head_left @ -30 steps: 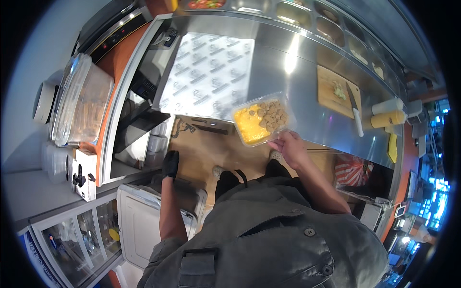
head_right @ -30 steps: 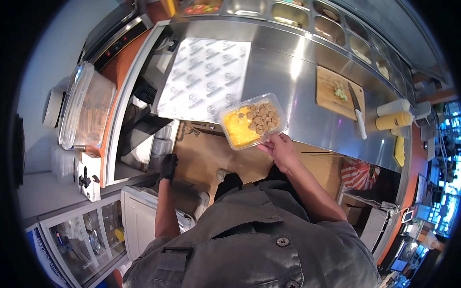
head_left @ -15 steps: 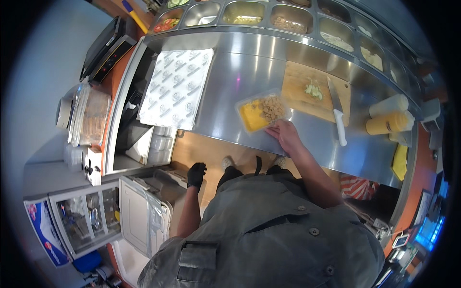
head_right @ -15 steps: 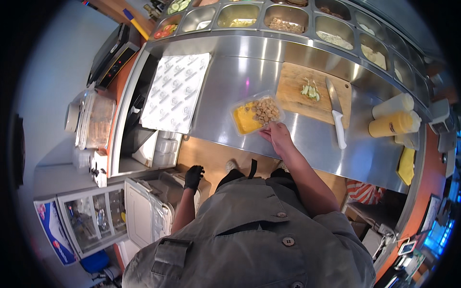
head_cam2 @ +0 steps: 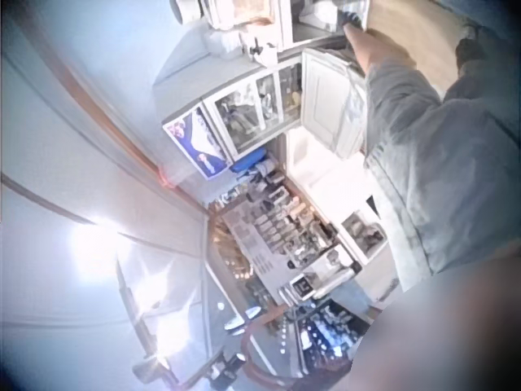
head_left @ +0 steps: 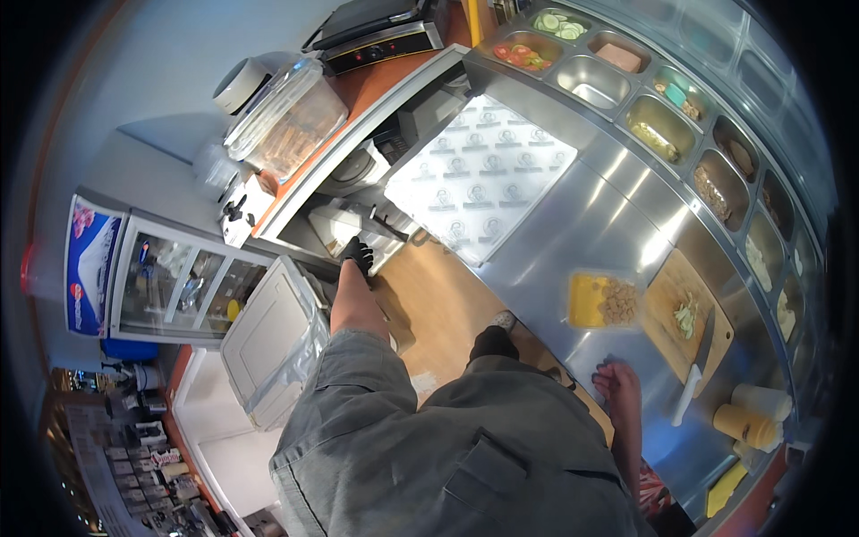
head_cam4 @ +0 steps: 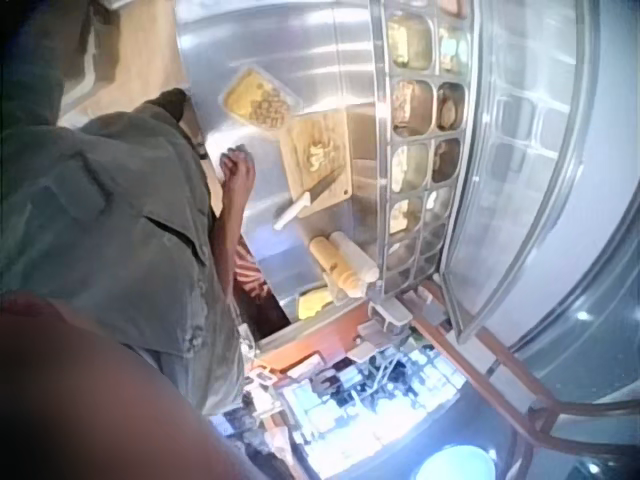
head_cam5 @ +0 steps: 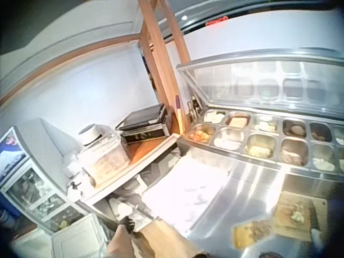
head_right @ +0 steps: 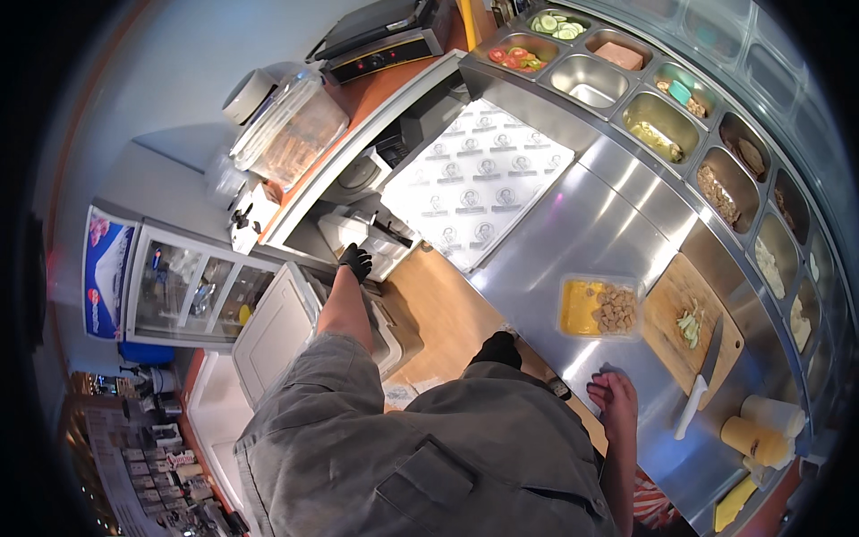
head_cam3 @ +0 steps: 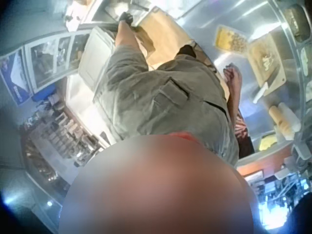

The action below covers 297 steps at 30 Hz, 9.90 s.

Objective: The person pours a liquid into a cup, washes hands, puts on gloves, retrieves sliced cucumbers from a refrigerator, transfers them into a metal container, chops garlic on a cutting board, and stirs a dark liquid in a cup with a spoon.

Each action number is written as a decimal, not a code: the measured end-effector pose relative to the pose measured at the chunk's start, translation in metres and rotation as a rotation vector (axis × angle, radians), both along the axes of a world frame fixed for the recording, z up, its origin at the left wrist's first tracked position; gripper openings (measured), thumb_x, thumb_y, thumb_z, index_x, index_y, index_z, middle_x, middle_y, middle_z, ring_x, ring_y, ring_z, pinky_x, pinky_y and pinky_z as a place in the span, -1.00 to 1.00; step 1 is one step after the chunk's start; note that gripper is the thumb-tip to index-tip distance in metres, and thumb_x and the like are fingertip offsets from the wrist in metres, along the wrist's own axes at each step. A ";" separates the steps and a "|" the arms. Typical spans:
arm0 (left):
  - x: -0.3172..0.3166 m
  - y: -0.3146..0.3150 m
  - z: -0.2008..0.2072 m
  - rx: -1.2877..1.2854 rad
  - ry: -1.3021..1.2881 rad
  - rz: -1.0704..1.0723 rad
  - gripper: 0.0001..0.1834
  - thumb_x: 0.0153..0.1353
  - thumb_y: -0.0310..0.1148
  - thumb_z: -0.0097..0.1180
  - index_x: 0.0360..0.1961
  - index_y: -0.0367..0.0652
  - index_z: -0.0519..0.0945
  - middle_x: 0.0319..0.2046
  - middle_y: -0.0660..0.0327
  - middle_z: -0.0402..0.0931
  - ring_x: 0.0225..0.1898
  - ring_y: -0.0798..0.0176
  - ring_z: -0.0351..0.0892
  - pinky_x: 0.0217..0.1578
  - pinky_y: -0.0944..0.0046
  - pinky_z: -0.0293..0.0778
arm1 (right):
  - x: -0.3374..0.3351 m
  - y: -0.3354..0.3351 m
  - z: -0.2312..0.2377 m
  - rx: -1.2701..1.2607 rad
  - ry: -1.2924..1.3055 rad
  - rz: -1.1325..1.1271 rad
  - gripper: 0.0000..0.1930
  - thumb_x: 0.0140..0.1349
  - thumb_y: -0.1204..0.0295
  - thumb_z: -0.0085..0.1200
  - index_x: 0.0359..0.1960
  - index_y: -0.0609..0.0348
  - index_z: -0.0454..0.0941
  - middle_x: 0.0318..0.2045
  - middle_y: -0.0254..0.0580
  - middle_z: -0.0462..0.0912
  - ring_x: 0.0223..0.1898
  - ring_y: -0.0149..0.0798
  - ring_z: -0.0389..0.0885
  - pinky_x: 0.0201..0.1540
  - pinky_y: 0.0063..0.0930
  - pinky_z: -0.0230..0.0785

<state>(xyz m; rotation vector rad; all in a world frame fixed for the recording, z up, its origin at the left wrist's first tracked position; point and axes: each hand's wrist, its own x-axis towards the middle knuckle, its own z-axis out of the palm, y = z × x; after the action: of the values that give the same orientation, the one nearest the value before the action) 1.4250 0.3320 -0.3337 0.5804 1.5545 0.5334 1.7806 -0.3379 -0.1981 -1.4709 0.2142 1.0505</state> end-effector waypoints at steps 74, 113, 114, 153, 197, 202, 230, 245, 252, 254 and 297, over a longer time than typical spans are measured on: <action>0.527 -0.604 0.101 1.521 -0.024 -1.457 -0.24 0.16 0.12 0.26 0.10 -0.38 0.53 0.17 -0.23 0.46 0.24 -0.25 0.40 0.20 -0.06 0.38 | 0.065 -0.090 0.007 -0.436 -0.733 -0.341 -0.54 0.34 0.38 0.11 0.29 0.10 0.51 -0.57 -0.18 0.63 -0.61 -0.42 0.57 -0.45 -0.44 0.47; 0.367 -0.398 0.183 1.098 -0.458 -1.185 -0.67 0.32 -0.39 0.18 0.09 -0.18 0.63 0.08 0.11 0.61 0.11 0.12 0.59 0.16 0.16 0.45 | 0.008 0.052 0.097 -0.228 -1.010 0.115 -0.52 0.31 0.43 0.05 0.26 0.29 0.42 -0.11 0.34 0.64 -0.04 0.29 0.62 0.04 0.00 0.48; 0.366 -0.398 0.178 1.260 -0.375 -1.204 -0.67 0.29 -0.40 0.21 0.08 -0.17 0.64 0.09 0.08 0.61 0.11 0.07 0.60 0.16 0.14 0.46 | 0.007 0.053 0.097 -0.235 -0.986 0.121 -0.53 0.31 0.43 0.05 0.26 0.29 0.42 -0.10 0.34 0.64 -0.03 0.30 0.61 0.05 0.00 0.47; 0.342 -0.403 0.176 1.838 0.313 -1.526 -0.49 0.36 -0.21 0.01 0.30 -0.09 0.47 0.39 -0.04 0.31 0.38 -0.26 0.26 0.39 -0.31 0.00 | -0.013 0.038 0.119 -0.107 -0.607 0.132 -0.50 0.33 0.40 0.03 0.30 0.25 0.38 -0.31 0.11 0.68 -0.37 -0.11 0.67 -0.26 -0.27 0.50; 0.183 -0.142 0.181 0.737 -0.325 -0.436 -0.57 0.36 -0.38 0.16 -0.70 -0.03 0.39 -0.71 0.50 0.25 -0.64 0.57 0.16 -0.59 0.38 0.10 | 0.118 0.315 0.164 0.229 -1.350 0.202 -0.92 0.25 0.60 0.17 -0.24 0.28 0.66 -0.41 -0.20 0.64 -0.41 -0.40 0.61 -0.28 -0.53 0.48; 0.142 -0.025 0.166 0.695 -0.145 -0.449 -0.53 0.33 -0.43 0.17 -0.74 -0.05 0.34 -0.71 0.49 0.22 -0.63 0.56 0.14 -0.57 0.35 0.10 | 0.122 0.466 0.167 0.246 -1.278 0.259 -0.91 0.27 0.60 0.16 -0.22 0.26 0.67 -0.41 -0.23 0.66 -0.41 -0.45 0.63 -0.37 -0.57 0.48; -0.034 -0.022 0.095 0.453 0.250 -0.232 -0.48 0.33 0.02 0.15 -0.38 -0.33 0.69 -0.57 0.07 0.62 -0.53 0.21 0.62 -0.38 0.16 0.53 | -0.104 0.450 0.118 0.380 -1.136 1.313 -0.75 0.21 0.51 0.22 -0.06 0.20 0.64 -0.30 -0.04 0.67 -0.28 -0.05 0.69 -0.18 -0.28 0.53; -0.147 -0.090 0.098 0.646 0.176 -0.728 -0.42 0.34 0.12 0.01 0.08 -0.13 0.67 0.12 -0.05 0.58 0.18 -0.10 0.51 0.23 0.08 0.36 | -0.251 0.619 0.234 0.680 -1.505 1.815 -0.73 0.19 0.37 0.21 -0.11 0.20 0.65 -0.35 -0.05 0.67 -0.26 -0.05 0.69 -0.16 -0.23 0.53; -0.220 -0.109 0.132 0.543 -0.016 -0.490 -0.50 0.39 0.05 0.06 0.13 -0.06 0.66 0.19 0.00 0.53 0.22 0.00 0.49 0.26 0.14 0.35 | -0.400 0.907 0.275 0.461 -2.319 1.394 -0.75 0.15 0.39 0.19 -0.14 0.16 0.69 -0.24 0.01 0.72 -0.13 0.02 0.71 -0.02 -0.12 0.50; -0.257 -0.126 0.146 0.594 0.069 -0.377 -0.61 0.43 -0.14 0.08 0.13 -0.13 0.66 0.09 0.08 0.60 0.16 0.12 0.54 0.24 0.21 0.38 | -0.428 0.972 0.271 0.231 -2.534 1.229 -0.78 0.16 0.41 0.17 -0.16 0.08 0.70 -0.14 -0.08 0.71 -0.05 -0.03 0.68 0.06 -0.03 0.42; -0.079 -0.171 0.194 0.707 -0.256 -0.654 -0.72 0.45 -0.34 0.02 0.00 -0.31 0.63 -0.02 0.11 0.67 0.00 0.22 0.59 0.13 0.19 0.45 | 0.054 0.202 0.162 -0.633 -1.933 0.066 -0.30 -0.15 0.60 0.39 0.16 -0.08 0.55 0.15 -0.26 0.56 0.27 -0.16 0.46 0.40 0.07 0.11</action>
<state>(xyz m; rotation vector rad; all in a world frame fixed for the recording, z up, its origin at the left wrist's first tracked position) 1.3461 0.1610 -0.1392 1.4338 0.8253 0.6085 1.8345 -0.1359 -0.0365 -2.4067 -0.9539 -0.7872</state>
